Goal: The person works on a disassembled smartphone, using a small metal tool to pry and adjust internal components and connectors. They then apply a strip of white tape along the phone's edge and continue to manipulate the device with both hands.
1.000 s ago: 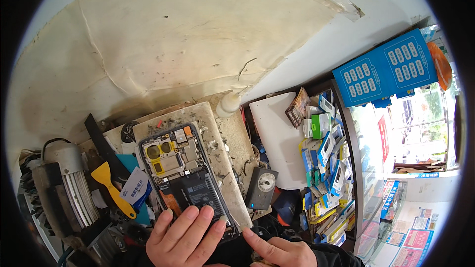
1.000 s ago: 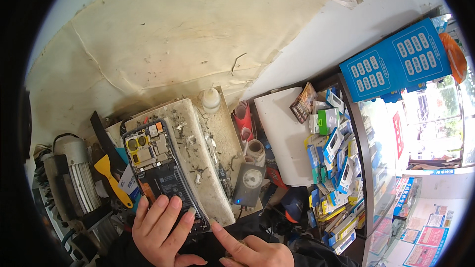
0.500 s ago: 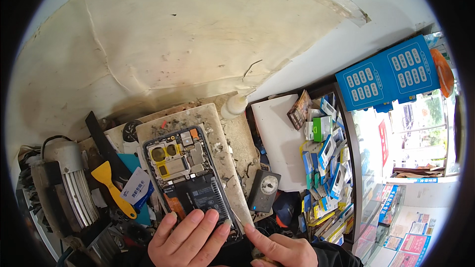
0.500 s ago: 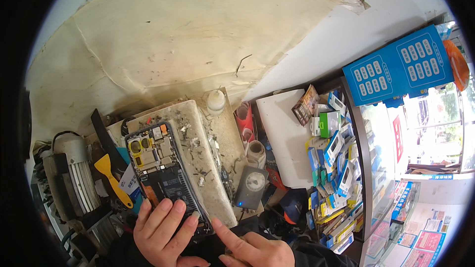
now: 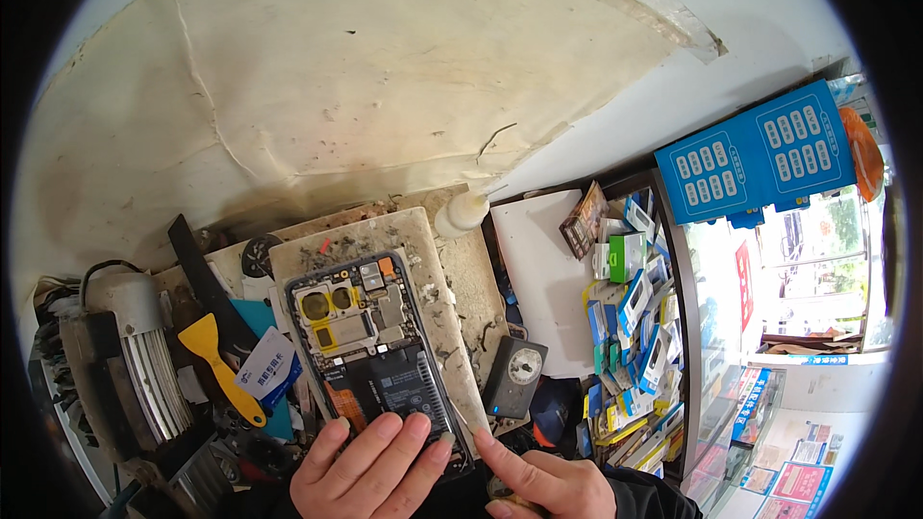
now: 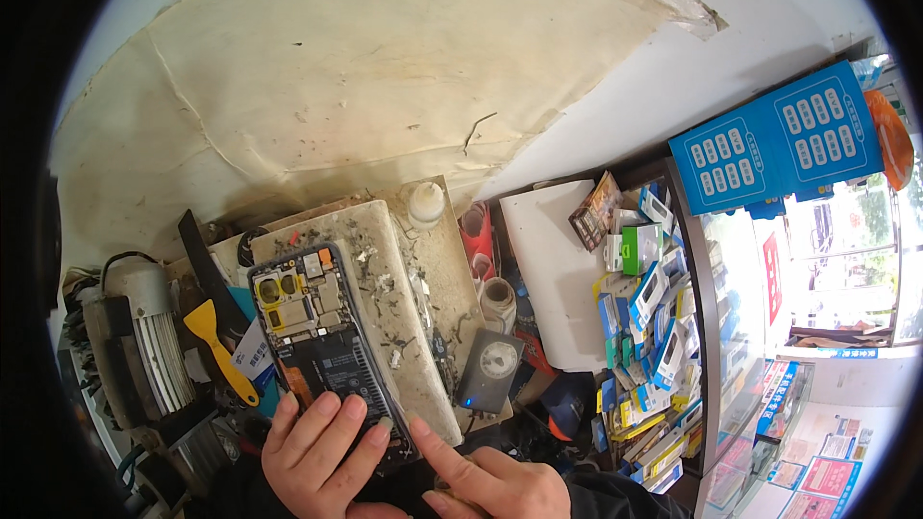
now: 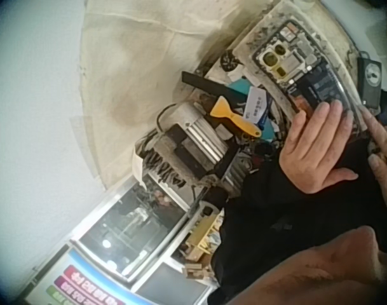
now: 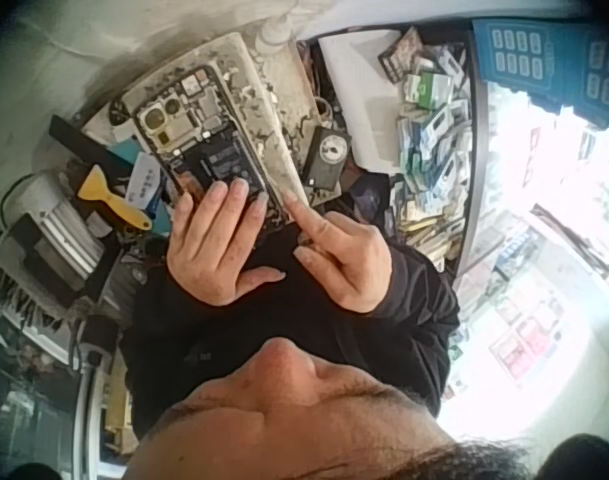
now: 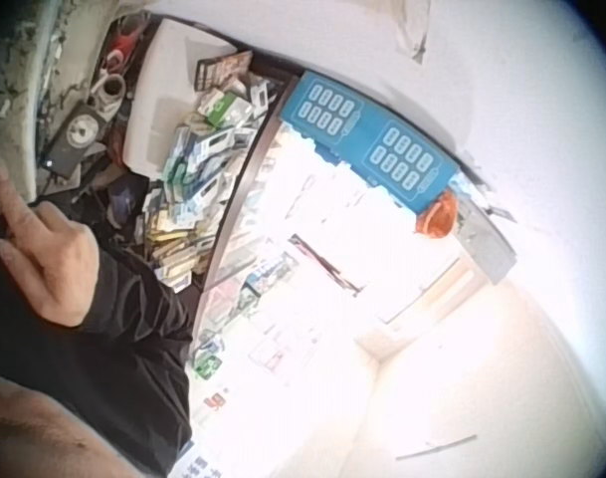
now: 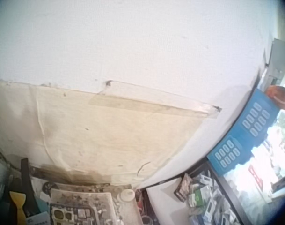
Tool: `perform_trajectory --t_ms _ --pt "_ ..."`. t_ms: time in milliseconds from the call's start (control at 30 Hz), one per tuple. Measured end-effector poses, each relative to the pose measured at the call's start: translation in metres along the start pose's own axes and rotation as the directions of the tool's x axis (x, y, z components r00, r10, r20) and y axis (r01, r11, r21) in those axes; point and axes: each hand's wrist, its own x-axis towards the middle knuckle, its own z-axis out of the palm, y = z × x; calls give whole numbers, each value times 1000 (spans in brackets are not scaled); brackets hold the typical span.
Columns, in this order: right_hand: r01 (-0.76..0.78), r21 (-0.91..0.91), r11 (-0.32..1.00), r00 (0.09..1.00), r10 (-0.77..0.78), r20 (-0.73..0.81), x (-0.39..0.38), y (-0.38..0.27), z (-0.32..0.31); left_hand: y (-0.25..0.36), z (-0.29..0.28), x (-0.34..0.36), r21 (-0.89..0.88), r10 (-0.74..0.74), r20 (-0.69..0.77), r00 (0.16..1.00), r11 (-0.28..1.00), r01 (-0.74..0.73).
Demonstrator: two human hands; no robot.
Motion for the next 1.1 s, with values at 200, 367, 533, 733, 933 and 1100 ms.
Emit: perform_trajectory --t_ms 200,367,533,733,933,1100 --pt "35 29 999 999 -35 15 5 2 -1 -1 2 0 -14 4 -30 1000 1000 -4" --pt "44 21 999 998 -44 35 8 1 -5 -1 0 0 -14 5 -8 1000 1000 -5" --pt "41 28 999 999 -42 34 12 1 -6 0 -1 1 -17 -4 1 1000 1000 4" --pt "37 32 999 999 -39 34 17 1 -7 -1 0 1 -18 1 -9 1000 1000 -1" --pt "48 10 999 998 -49 43 21 1 -9 -2 1 0 -24 4 -11 1000 1000 -4" --pt "60 17 998 997 -61 44 26 0 -10 -2 2 -1 -36 2 -19 1000 999 -3"
